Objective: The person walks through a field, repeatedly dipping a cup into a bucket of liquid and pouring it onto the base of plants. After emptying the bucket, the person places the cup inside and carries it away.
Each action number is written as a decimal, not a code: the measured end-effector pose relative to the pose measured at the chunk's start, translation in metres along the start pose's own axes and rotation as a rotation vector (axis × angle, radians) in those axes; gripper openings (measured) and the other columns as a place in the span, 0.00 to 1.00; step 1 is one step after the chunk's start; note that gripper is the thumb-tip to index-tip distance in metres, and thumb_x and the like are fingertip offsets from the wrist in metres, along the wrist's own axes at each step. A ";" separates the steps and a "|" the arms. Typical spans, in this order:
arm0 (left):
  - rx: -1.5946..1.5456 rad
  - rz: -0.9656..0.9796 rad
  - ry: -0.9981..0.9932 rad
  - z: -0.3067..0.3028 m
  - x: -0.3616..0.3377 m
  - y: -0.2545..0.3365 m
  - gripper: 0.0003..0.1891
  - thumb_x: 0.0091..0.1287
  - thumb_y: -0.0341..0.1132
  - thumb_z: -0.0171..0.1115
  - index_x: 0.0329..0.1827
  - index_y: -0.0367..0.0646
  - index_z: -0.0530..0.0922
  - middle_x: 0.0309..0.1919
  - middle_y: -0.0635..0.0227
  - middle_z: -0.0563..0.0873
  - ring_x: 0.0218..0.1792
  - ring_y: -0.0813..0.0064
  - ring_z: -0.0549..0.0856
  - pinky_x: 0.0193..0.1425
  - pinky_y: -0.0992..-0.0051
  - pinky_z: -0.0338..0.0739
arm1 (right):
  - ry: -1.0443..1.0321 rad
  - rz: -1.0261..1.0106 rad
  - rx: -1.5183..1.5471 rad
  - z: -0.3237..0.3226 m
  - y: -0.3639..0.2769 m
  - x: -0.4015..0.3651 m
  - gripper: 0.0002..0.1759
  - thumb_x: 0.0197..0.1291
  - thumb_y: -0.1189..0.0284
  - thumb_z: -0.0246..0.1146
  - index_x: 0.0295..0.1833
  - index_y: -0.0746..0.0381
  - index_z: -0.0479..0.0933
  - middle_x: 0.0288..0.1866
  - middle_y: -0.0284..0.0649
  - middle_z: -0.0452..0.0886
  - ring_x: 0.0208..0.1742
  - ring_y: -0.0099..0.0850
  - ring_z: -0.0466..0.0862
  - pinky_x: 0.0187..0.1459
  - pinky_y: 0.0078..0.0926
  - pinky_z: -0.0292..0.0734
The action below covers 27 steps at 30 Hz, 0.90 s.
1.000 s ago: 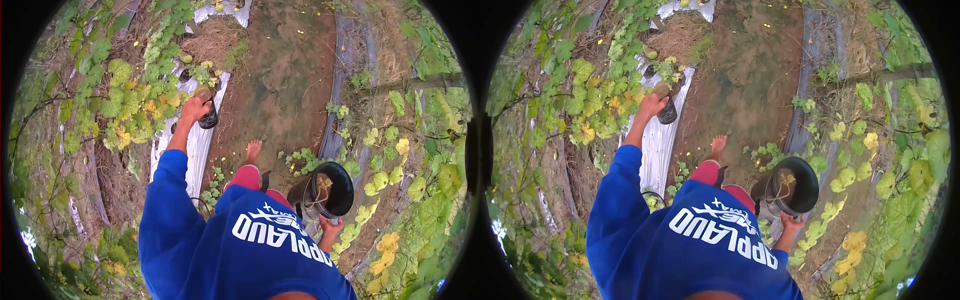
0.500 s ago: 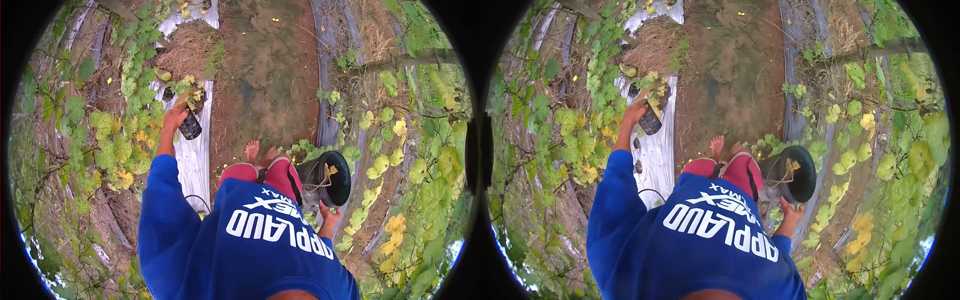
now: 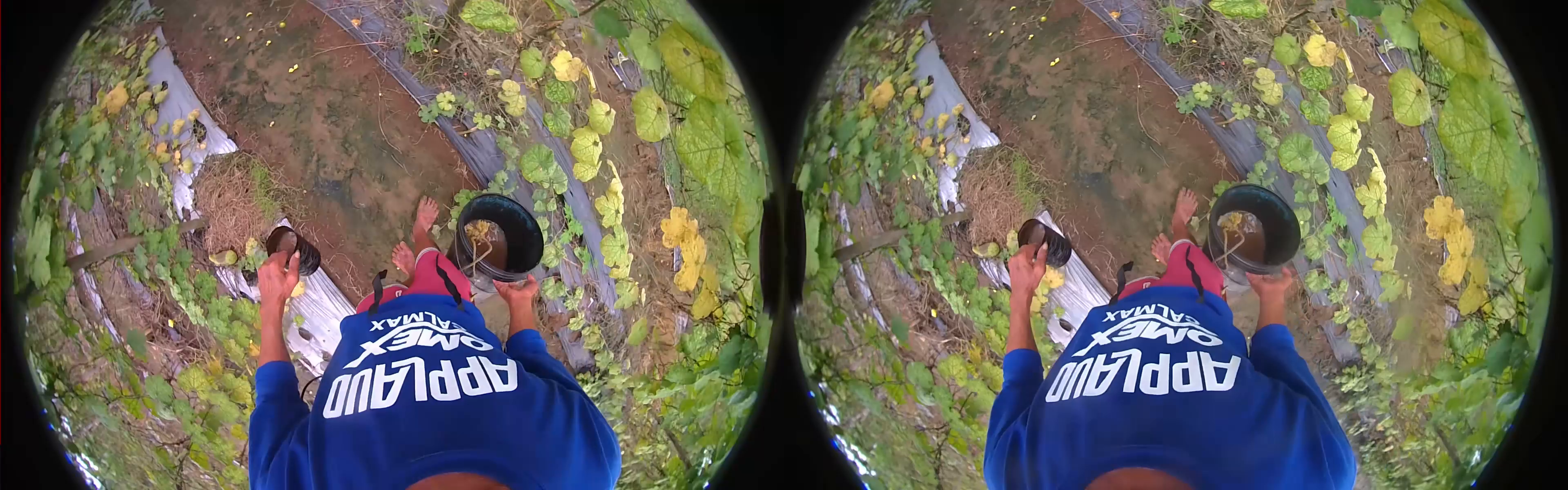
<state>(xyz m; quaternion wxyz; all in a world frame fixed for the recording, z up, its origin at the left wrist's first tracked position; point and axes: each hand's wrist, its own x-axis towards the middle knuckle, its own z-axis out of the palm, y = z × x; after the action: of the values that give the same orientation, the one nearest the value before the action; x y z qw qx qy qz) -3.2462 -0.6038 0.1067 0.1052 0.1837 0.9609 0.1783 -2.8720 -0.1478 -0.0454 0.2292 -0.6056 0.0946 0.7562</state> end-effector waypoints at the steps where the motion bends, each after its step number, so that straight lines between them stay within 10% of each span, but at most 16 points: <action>1: 0.031 0.084 -0.043 0.000 0.018 0.018 0.19 0.66 0.45 0.63 0.27 0.35 0.78 0.29 0.46 0.83 0.33 0.42 0.83 0.37 0.52 0.75 | 0.039 0.005 0.038 -0.004 0.002 0.003 0.58 0.52 0.45 0.55 0.79 0.67 0.40 0.82 0.53 0.45 0.81 0.55 0.47 0.77 0.58 0.40; 11: 0.072 0.639 -0.401 0.040 0.197 0.212 0.18 0.64 0.46 0.62 0.31 0.37 0.81 0.28 0.47 0.84 0.35 0.45 0.84 0.40 0.53 0.77 | 0.123 -0.053 0.162 0.024 0.011 0.003 0.62 0.50 0.44 0.55 0.80 0.65 0.31 0.83 0.53 0.40 0.81 0.54 0.46 0.78 0.57 0.38; 27: 0.468 0.683 -0.596 0.132 0.339 0.367 0.25 0.56 0.51 0.53 0.39 0.37 0.86 0.37 0.45 0.87 0.44 0.46 0.86 0.53 0.55 0.80 | 0.103 -0.020 0.414 0.058 -0.005 0.031 0.57 0.50 0.47 0.56 0.78 0.69 0.43 0.80 0.50 0.52 0.80 0.52 0.53 0.78 0.56 0.41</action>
<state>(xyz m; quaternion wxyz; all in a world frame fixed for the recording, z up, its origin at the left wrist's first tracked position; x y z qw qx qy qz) -3.4036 -0.1124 0.0801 0.2664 0.5490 0.7884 -0.0775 -2.9257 -0.1119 -0.0605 0.3513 -0.5842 0.2535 0.6863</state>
